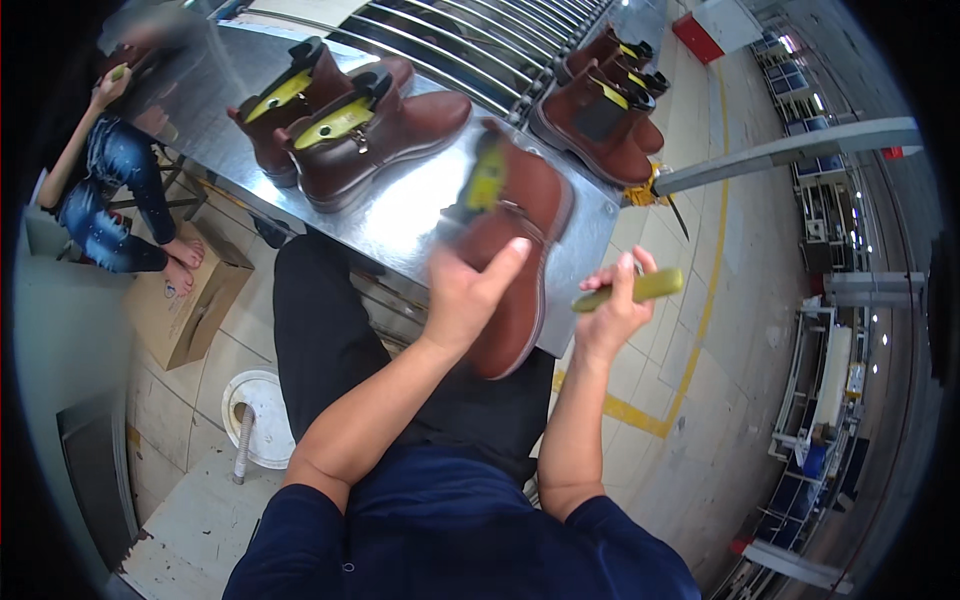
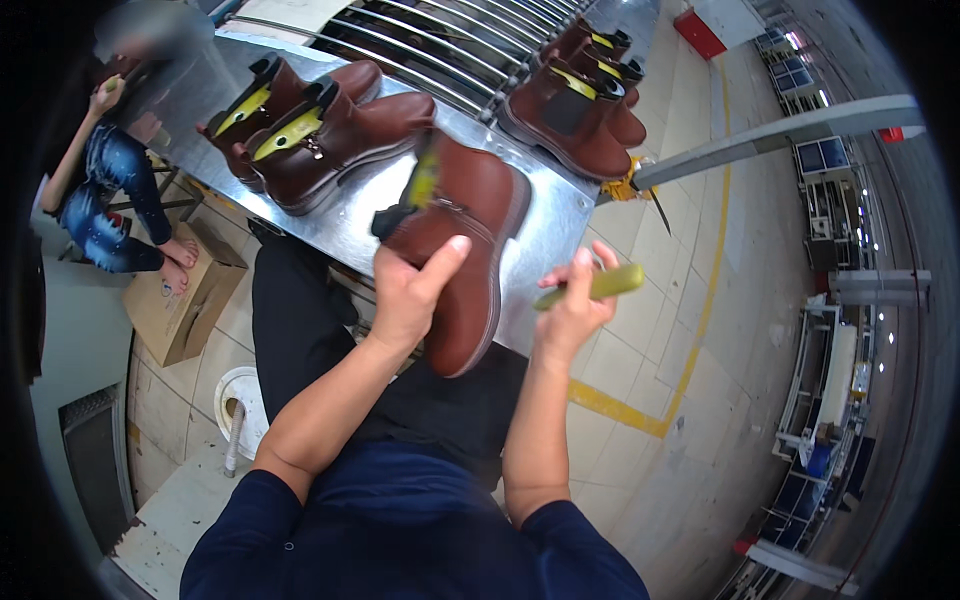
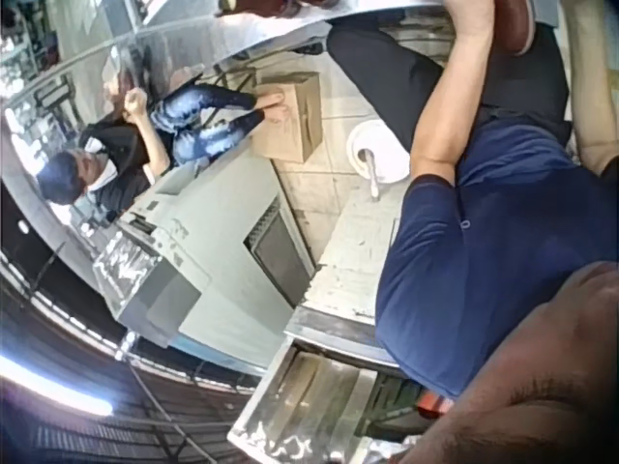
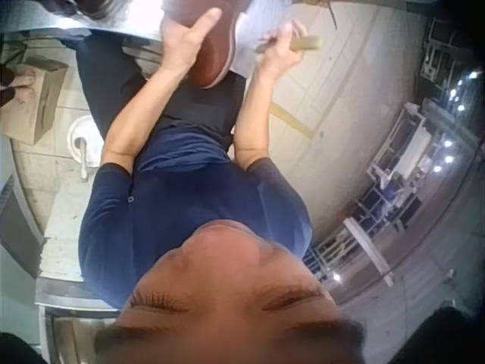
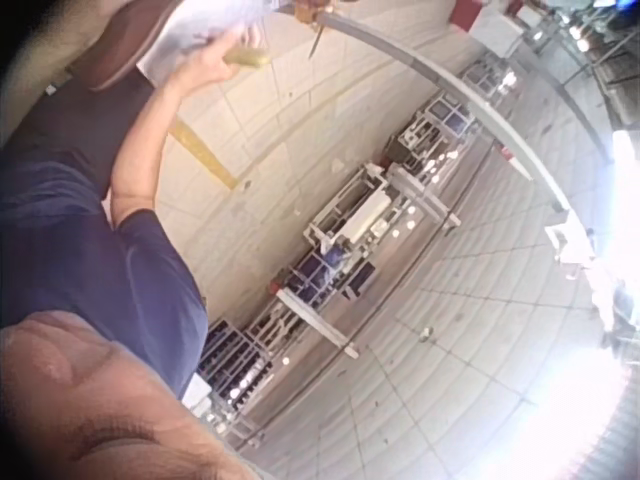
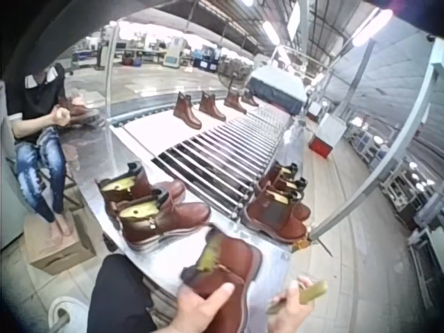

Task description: The person is using a green tool to apply a clear adhesive or sealant along the seams where the shoe upper meets the sole.

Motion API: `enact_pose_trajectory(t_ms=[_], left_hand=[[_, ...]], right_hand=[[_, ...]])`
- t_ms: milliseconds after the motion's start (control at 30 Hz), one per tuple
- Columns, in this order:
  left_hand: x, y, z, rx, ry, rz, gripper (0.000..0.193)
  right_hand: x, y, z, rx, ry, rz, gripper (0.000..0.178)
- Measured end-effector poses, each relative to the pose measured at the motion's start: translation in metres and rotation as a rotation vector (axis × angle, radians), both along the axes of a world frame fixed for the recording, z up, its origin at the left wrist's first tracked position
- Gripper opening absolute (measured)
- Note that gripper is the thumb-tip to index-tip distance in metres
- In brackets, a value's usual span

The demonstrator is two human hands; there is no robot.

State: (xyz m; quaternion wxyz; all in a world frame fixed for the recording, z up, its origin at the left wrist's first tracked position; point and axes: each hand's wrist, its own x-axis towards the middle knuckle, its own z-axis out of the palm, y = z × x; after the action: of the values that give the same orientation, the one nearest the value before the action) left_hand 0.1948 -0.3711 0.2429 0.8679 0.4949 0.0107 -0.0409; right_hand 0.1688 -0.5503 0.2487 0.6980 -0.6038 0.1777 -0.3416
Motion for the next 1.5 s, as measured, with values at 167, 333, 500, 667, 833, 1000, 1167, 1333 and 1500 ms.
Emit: enact_pose_trajectory(t_ms=[167, 333, 500, 667, 833, 1000, 1167, 1333, 1500], left_hand=[[0.022, 0.007, 0.036, 0.293, -0.851, -0.285, 0.061], [0.025, 0.045, 0.035, 0.756, -1.064, -0.706, 0.051], [0.001, 0.076, 0.01, 0.929, -1.032, -0.813, 0.044], [-0.006, 0.072, 0.0, 0.873, -0.983, -0.725, 0.04], [0.02, 0.065, 0.01, 0.853, -1.028, -0.714, 0.039], [0.044, 0.059, 0.017, 0.963, -1.006, -0.459, 0.046], [0.045, 0.055, 0.022, 1.069, -0.917, -0.518, 0.054], [0.042, 0.057, 0.024, 1.072, -0.908, -0.552, 0.063], [0.04, 0.063, 0.019, 1.016, -0.829, -0.617, 0.064]], right_hand=[[-0.033, -0.049, -0.02, 0.379, -0.156, 0.123, 0.042], [-0.053, -0.072, -0.01, 0.268, -0.078, 0.196, 0.042], [-0.056, -0.054, -0.008, 0.195, 0.016, 0.212, 0.027], [-0.055, -0.04, 0.002, 0.268, 0.007, 0.295, 0.029], [-0.056, -0.044, 0.011, 0.233, -0.052, 0.239, 0.031], [-0.059, -0.047, 0.004, 0.261, -0.16, 0.201, 0.035], [-0.052, -0.04, -0.006, 0.324, -0.179, 0.205, 0.038], [-0.036, -0.037, -0.016, 0.361, -0.181, 0.259, 0.035], [-0.023, -0.025, -0.019, 0.477, -0.162, 0.288, 0.032]])
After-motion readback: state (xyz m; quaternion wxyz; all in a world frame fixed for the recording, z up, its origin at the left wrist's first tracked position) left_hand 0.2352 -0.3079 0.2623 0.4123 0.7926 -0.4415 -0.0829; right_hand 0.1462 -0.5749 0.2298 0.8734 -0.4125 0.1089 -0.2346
